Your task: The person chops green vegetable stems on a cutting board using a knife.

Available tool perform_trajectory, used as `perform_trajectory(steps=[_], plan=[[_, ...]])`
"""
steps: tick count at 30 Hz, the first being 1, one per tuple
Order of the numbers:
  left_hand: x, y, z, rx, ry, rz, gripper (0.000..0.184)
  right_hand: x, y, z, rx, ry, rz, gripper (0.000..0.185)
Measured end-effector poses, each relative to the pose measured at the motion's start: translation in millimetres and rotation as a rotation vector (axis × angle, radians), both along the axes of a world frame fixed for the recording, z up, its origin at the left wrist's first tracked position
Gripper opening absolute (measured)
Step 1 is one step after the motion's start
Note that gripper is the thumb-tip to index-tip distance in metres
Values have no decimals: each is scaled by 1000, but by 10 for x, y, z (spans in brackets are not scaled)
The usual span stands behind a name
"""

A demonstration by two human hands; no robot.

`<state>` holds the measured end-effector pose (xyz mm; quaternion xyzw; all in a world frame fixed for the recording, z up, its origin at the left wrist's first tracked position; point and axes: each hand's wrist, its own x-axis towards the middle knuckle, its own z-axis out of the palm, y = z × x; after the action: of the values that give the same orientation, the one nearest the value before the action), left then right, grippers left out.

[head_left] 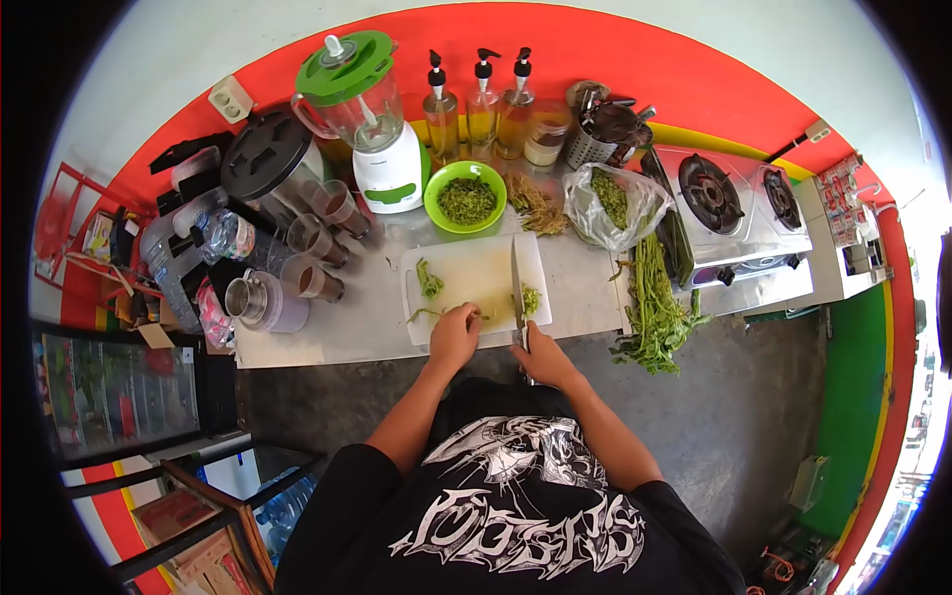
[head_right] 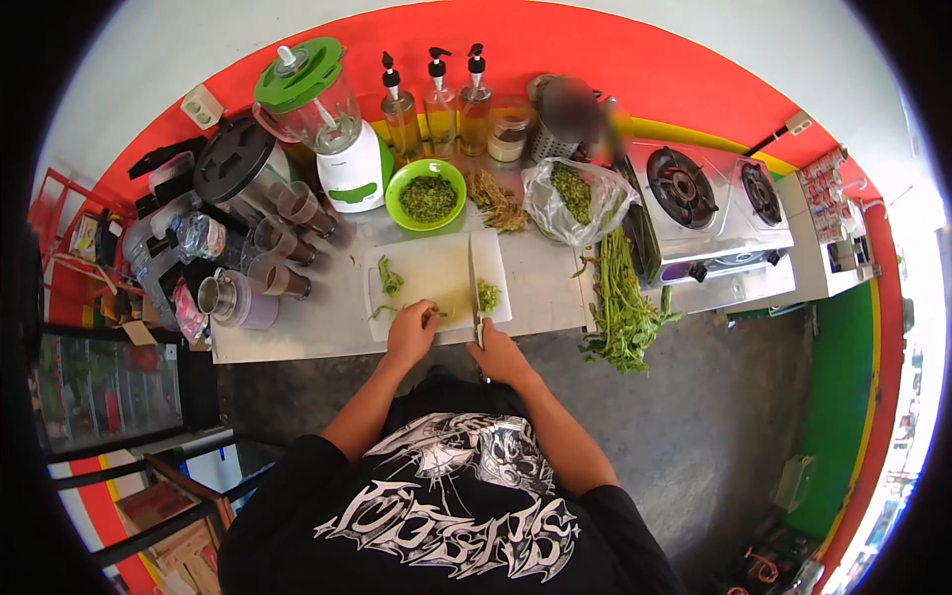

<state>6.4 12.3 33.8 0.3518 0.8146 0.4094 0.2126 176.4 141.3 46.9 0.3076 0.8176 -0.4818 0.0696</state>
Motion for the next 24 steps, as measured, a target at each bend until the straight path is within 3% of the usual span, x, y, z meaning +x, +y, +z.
perform_trajectory(steps=[5,14,16,19,24], plan=[[31,-163,-105,-162,111,103,12,-7,-21,46,81,-32,140,47],[-17,-271,-218,-65,159,112,11,-155,-121,-97,220,-227,281,49],[-9,-297,-221,69,252,59,15,-183,-162,-106,228,-257,275,49],[-16,-333,-211,-26,389,-47,22,-272,-179,-106,312,-297,267,48],[7,-345,-299,53,508,-46,28,-542,60,68,268,-368,378,51]])
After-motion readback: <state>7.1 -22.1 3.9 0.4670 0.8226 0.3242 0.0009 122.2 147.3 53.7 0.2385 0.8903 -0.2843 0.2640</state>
